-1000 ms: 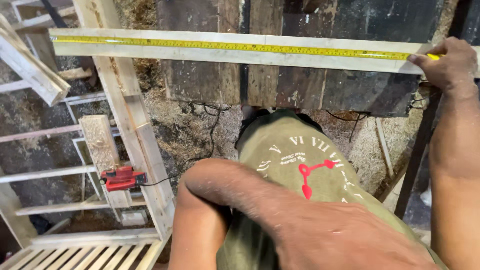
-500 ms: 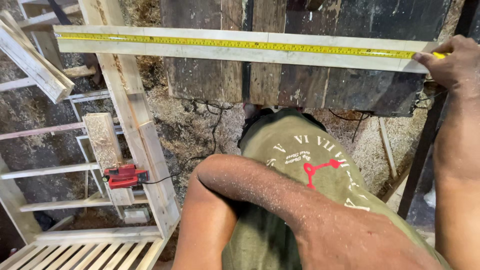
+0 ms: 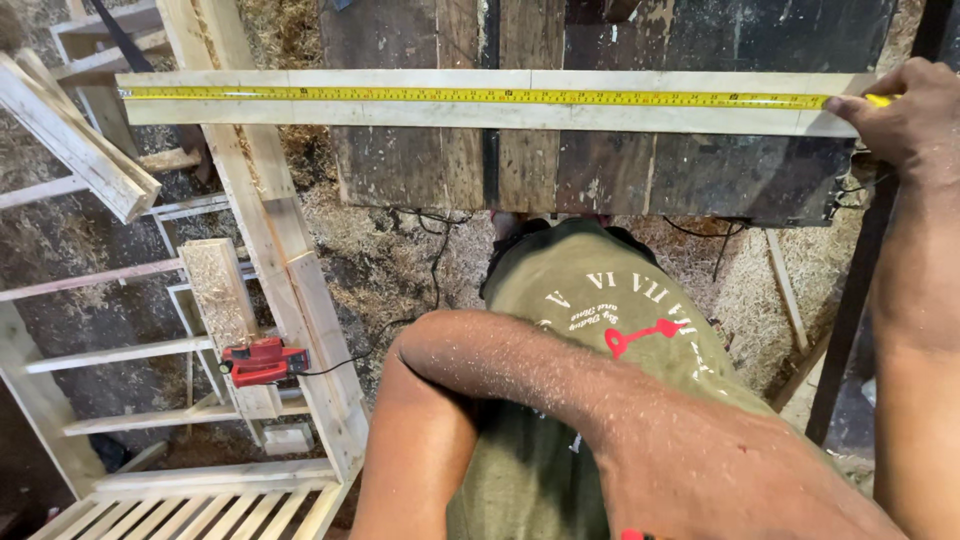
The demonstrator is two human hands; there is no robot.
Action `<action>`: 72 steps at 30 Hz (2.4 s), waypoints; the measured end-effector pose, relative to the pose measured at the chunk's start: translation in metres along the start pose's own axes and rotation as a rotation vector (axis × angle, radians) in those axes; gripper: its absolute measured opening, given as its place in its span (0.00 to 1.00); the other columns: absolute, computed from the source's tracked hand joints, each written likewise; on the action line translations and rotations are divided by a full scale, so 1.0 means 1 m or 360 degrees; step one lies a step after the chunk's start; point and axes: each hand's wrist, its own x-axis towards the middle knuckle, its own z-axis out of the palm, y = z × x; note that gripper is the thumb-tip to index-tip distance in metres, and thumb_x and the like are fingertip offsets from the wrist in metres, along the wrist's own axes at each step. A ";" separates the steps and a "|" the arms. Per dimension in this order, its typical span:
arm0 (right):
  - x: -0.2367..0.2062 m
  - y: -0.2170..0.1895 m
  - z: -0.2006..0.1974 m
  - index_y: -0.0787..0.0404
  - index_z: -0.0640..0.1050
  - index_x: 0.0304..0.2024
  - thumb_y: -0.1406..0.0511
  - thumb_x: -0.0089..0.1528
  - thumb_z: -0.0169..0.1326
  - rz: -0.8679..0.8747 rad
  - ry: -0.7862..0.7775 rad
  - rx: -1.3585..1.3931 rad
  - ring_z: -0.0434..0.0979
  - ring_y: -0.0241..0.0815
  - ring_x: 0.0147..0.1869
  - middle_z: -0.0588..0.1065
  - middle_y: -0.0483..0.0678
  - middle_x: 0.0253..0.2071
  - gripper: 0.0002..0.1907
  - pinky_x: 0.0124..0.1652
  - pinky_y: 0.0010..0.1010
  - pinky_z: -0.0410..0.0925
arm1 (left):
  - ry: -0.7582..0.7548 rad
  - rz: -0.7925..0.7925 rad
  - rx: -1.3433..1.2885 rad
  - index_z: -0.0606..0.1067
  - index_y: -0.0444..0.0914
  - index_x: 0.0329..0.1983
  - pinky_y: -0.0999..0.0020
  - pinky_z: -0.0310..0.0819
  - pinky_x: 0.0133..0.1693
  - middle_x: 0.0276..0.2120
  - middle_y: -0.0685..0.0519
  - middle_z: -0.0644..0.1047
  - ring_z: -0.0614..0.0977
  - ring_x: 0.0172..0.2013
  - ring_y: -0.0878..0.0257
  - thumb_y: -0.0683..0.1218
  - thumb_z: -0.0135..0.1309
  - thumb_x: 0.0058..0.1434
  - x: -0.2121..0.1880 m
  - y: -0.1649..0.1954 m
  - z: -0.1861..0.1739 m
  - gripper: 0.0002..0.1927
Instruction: The person lays a long wooden strip on a workbench, stretches a tape measure along it, and marks measurement points with a pencil. They reposition the tape and the strip several times to take and mark additional measurements along its length.
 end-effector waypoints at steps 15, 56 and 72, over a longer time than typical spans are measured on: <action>-0.005 -0.002 -0.004 0.59 0.86 0.38 0.45 0.62 0.69 -0.0002 -0.0036 -0.0012 0.81 0.49 0.38 0.80 0.52 0.32 0.24 0.45 0.42 0.73 | -0.0231 0.0733 0.0122 0.40 0.54 0.80 0.69 0.73 0.57 0.61 0.51 0.68 0.73 0.58 0.61 0.68 0.50 0.65 -0.010 -0.100 0.039 0.48; -0.005 -0.002 -0.003 0.58 0.87 0.37 0.44 0.59 0.70 0.0001 0.0029 0.0035 0.80 0.54 0.43 0.80 0.56 0.37 0.25 0.44 0.44 0.73 | 0.0633 0.0170 0.0320 0.73 0.45 0.59 0.69 0.80 0.62 0.53 0.54 0.79 0.82 0.56 0.66 0.48 0.59 0.69 -0.018 -0.215 -0.030 0.17; 0.016 -0.018 -0.024 0.55 0.84 0.41 0.45 0.51 0.71 0.0510 -0.0170 0.0418 0.79 0.56 0.54 0.79 0.55 0.50 0.26 0.53 0.45 0.71 | 0.2430 -0.0376 0.2173 0.76 0.36 0.56 0.57 0.76 0.52 0.50 0.41 0.80 0.82 0.51 0.46 0.45 0.60 0.63 -0.195 -0.313 -0.134 0.18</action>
